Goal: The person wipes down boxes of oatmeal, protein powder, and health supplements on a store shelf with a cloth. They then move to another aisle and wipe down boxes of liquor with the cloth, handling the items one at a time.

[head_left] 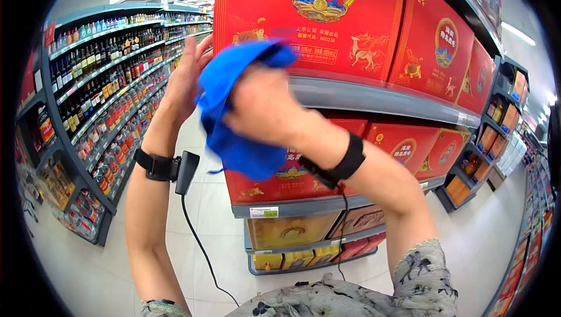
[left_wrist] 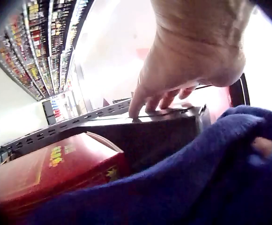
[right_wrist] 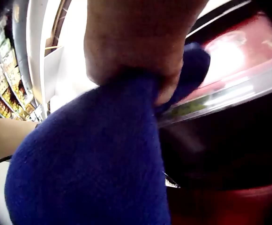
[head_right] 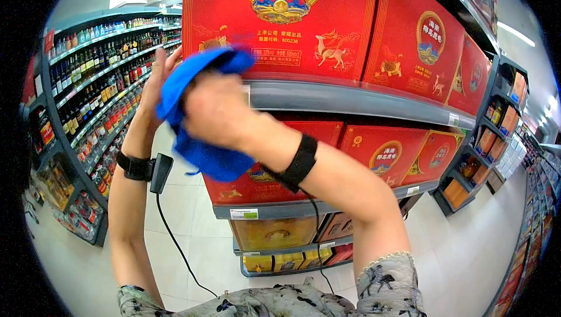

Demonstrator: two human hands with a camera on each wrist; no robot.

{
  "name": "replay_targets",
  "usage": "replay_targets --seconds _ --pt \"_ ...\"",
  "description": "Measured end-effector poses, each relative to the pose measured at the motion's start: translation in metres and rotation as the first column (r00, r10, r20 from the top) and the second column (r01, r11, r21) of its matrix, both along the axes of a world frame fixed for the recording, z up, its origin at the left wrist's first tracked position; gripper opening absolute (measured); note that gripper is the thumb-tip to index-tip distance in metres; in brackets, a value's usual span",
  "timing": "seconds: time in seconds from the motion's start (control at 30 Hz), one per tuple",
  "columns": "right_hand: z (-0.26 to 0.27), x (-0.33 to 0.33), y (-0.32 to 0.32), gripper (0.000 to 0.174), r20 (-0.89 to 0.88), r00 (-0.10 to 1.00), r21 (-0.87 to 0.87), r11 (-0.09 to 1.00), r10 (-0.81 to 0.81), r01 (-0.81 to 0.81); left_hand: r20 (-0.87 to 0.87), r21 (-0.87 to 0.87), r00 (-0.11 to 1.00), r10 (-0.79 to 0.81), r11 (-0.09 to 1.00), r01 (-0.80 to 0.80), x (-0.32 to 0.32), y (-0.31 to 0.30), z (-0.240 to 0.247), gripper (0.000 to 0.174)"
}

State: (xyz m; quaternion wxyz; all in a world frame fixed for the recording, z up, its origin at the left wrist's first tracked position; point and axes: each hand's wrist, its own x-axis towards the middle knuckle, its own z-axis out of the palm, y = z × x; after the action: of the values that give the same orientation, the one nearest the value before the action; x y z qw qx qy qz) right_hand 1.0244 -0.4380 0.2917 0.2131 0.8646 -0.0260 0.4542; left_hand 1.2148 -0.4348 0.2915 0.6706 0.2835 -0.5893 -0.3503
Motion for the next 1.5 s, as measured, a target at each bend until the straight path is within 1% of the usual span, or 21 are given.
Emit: replay_targets --seconds 0.03,0.07,0.17,0.23,0.27,0.3,0.37,0.43,0.47,0.53,0.57,0.63,0.7,0.83,0.97,1.03,1.1,1.17,1.33,1.4,1.5 --pt "-0.017 0.004 0.01 0.028 -0.1 0.984 0.17 0.977 0.145 -0.126 -0.08 0.016 0.994 -0.072 0.997 0.073 0.006 0.0 -0.005 0.086" --pt "-0.039 0.001 0.02 0.027 -0.33 0.917 0.358 0.928 0.226 -0.1 -0.091 0.044 0.995 0.049 0.998 -0.045 -0.002 0.013 -0.01 0.088" --pt "-0.103 -0.026 0.039 0.026 -0.666 0.476 0.723 0.655 0.574 0.22 -0.017 0.085 0.972 0.236 0.969 -0.234 -0.003 0.026 -0.053 0.082" --pt "-0.147 -0.053 0.026 0.028 -0.536 0.497 0.832 0.527 0.682 0.175 0.098 0.157 0.957 0.273 0.945 -0.285 0.011 0.021 -0.089 0.078" --pt "-0.151 -0.07 0.016 0.026 -0.466 0.609 0.872 0.448 0.642 0.195 0.12 0.173 0.944 0.306 0.93 -0.323 0.004 0.027 -0.101 0.076" --pt "-0.151 -0.089 0.008 0.025 -0.396 0.709 0.907 0.366 0.583 0.206 0.148 0.14 0.958 0.247 0.953 -0.267 0.009 0.025 -0.116 0.071" --pt "-0.12 -0.118 0.018 0.022 0.066 0.971 0.971 0.209 0.232 -0.116 0.25 0.108 0.933 0.258 0.95 -0.292 0.002 0.022 -0.129 0.078" --pt "-0.098 -0.138 0.013 0.026 0.423 0.906 0.759 0.536 0.026 -0.37 0.221 0.124 0.954 0.201 0.965 -0.232 -0.001 0.022 -0.129 0.087" --pt "-0.093 -0.151 0.002 0.026 0.479 0.878 0.618 0.711 -0.002 -0.335 0.193 0.131 0.971 0.141 0.977 -0.168 -0.003 0.021 -0.128 0.1" --pt "-0.097 -0.16 -0.015 0.023 0.591 0.801 0.427 0.878 -0.09 -0.217 0.196 0.156 0.974 0.113 0.977 -0.144 -0.006 0.015 -0.128 0.106" --pt "-0.1 -0.164 -0.025 0.023 0.594 0.799 0.434 0.875 -0.099 -0.214 0.2 0.173 0.976 0.087 0.977 -0.123 -0.008 0.013 -0.128 0.111" --pt "-0.104 -0.169 -0.044 0.025 0.33 0.859 0.428 0.873 -0.391 0.233 0.225 0.19 0.972 0.065 0.976 -0.11 -0.014 0.014 -0.124 0.111" --pt "-0.105 -0.156 -0.05 0.032 0.264 0.793 0.109 0.834 -0.549 0.542 0.249 0.202 0.968 0.045 0.975 -0.097 -0.014 0.01 -0.124 0.11" --pt "-0.09 -0.108 -0.033 0.021 0.051 0.914 0.25 0.891 -0.403 0.379 0.253 0.183 0.966 0.045 0.979 -0.094 -0.007 0.006 -0.13 0.107" --pt "-0.075 -0.034 -0.016 0.023 0.069 0.973 -0.004 0.975 -0.219 0.22 0.274 0.176 0.96 0.052 0.979 -0.103 -0.004 0.006 -0.131 0.101" --pt "-0.072 -0.002 -0.009 0.017 -0.052 0.985 0.033 0.985 -0.165 0.167 0.378 0.087 0.9 0.216 0.96 -0.267 0.015 -0.003 -0.154 0.078" --pt "-0.068 0.026 -0.008 0.013 -0.237 0.958 0.151 0.968 -0.161 0.2 0.304 0.021 0.934 0.19 0.978 -0.206 0.024 -0.002 -0.171 0.064" --pt "-0.068 0.041 -0.014 0.015 -0.202 0.971 0.193 0.967 -0.127 0.166 0.346 0.218 0.92 0.186 0.937 -0.272 0.032 -0.008 -0.171 0.059" --pt "-0.054 0.002 -0.014 0.02 -0.349 0.907 0.378 0.85 -0.236 0.367 0.335 0.215 0.925 0.179 0.941 -0.26 0.012 0.001 -0.147 0.077" --pt "-0.062 -0.028 -0.026 0.017 -0.231 0.921 0.427 0.818 -0.312 0.385 0.306 0.147 0.943 0.13 0.972 -0.181 0.0 0.005 -0.133 0.092" --pt "-0.082 -0.078 -0.043 0.018 0.017 0.889 0.219 0.869 -0.458 0.444 0.295 0.114 0.951 0.092 0.985 -0.131 -0.007 0.007 -0.128 0.096"
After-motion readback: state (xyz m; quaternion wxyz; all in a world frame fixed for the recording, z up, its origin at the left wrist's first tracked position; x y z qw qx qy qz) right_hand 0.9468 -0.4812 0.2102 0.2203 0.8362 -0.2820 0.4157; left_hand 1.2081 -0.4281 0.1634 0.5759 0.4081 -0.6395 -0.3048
